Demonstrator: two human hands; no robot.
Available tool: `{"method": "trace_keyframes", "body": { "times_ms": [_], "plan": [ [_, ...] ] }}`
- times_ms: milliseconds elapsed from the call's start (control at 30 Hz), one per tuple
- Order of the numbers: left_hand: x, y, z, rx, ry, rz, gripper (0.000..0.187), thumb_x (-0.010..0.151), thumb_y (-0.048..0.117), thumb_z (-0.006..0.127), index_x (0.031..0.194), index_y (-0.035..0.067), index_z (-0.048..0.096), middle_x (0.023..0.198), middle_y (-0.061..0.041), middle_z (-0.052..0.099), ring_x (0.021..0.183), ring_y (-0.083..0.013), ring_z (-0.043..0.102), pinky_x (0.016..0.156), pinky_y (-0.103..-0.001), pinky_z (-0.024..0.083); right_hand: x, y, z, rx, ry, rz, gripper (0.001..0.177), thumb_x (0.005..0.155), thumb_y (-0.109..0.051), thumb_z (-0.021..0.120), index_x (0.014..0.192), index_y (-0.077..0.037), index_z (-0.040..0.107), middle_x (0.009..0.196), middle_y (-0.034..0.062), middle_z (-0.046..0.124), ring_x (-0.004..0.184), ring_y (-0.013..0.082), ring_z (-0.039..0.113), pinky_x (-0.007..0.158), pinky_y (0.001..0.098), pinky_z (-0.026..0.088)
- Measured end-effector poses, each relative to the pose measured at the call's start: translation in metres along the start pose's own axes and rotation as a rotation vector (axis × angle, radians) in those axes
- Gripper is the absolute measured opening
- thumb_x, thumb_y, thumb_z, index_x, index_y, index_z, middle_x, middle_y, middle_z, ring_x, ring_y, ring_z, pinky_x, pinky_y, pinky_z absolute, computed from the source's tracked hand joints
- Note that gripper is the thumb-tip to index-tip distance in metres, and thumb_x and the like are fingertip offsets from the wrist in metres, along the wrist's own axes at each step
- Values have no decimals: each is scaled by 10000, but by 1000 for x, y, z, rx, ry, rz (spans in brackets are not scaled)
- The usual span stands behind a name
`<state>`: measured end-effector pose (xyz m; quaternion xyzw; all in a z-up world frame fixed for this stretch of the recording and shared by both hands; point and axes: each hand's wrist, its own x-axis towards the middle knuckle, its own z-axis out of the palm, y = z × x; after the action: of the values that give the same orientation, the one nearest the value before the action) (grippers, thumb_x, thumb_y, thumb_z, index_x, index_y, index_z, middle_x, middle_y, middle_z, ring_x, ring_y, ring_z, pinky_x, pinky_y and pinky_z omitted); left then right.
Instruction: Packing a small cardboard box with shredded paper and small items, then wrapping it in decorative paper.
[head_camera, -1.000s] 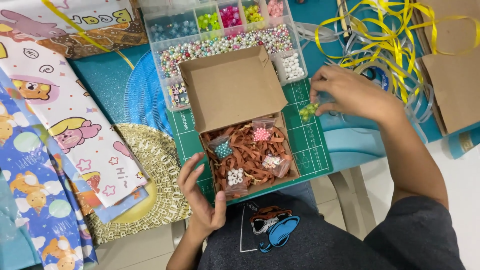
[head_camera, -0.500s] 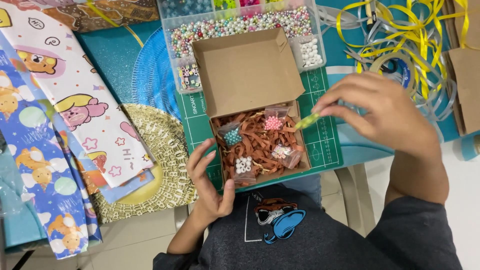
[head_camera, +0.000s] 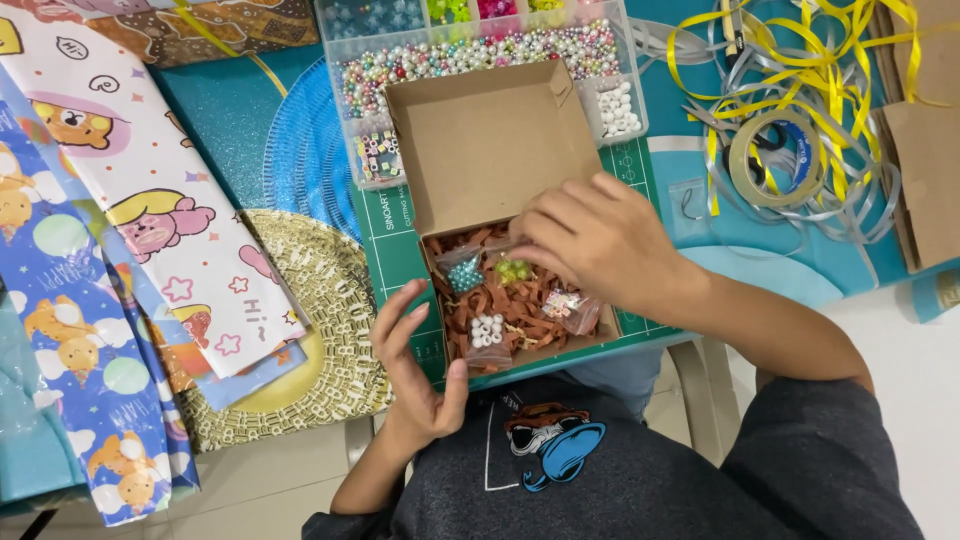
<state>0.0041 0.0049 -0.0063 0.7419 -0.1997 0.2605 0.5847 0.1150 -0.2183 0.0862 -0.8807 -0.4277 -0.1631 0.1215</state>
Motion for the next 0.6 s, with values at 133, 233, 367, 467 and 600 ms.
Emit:
{"method": "trace_keyframes", "body": {
  "times_ms": [133,233,367,467,600],
  "plan": [
    [1,5,-1,2,-19,-2,512,944,202,494,1389,-11,356,1453,-266,320,1404,-515,364,1159,-677,358,-31,25,-46,-35,8,153,161,918,-231,839,1022,-119,790,989,51,749,916,236,683,780,349,489],
    [5,16,0,6,18,-104,464,1048,271,502,1443,53,394,1492,-199,384,1460,-366,440,1275,-525,412,-77,59,-76,123,-5,402,207,1022,-182,774,1142,-23,719,1166,155,704,965,254,658,959,422,514],
    [6,15,0,28,9,-149,469,1041,286,493,1433,51,389,1492,-204,386,1456,-369,436,1290,-521,383,-132,82,-70,181,-206,690,384,993,-288,688,1323,-94,667,1311,109,679,1226,316,590,998,455,456],
    [6,15,0,32,-13,-149,471,1036,279,496,1431,45,389,1491,-210,382,1467,-369,421,1295,-520,372,-138,78,-61,178,-221,702,518,946,-331,695,1415,-127,612,1414,74,642,1231,309,557,1031,459,403],
    [4,15,0,39,-32,-155,473,1034,292,501,1424,46,396,1483,-203,390,1466,-356,421,1290,-509,367,-135,80,-53,134,-292,691,612,927,-384,680,1479,-145,568,1466,51,614,1254,313,524,1032,462,335]
  ]
}}
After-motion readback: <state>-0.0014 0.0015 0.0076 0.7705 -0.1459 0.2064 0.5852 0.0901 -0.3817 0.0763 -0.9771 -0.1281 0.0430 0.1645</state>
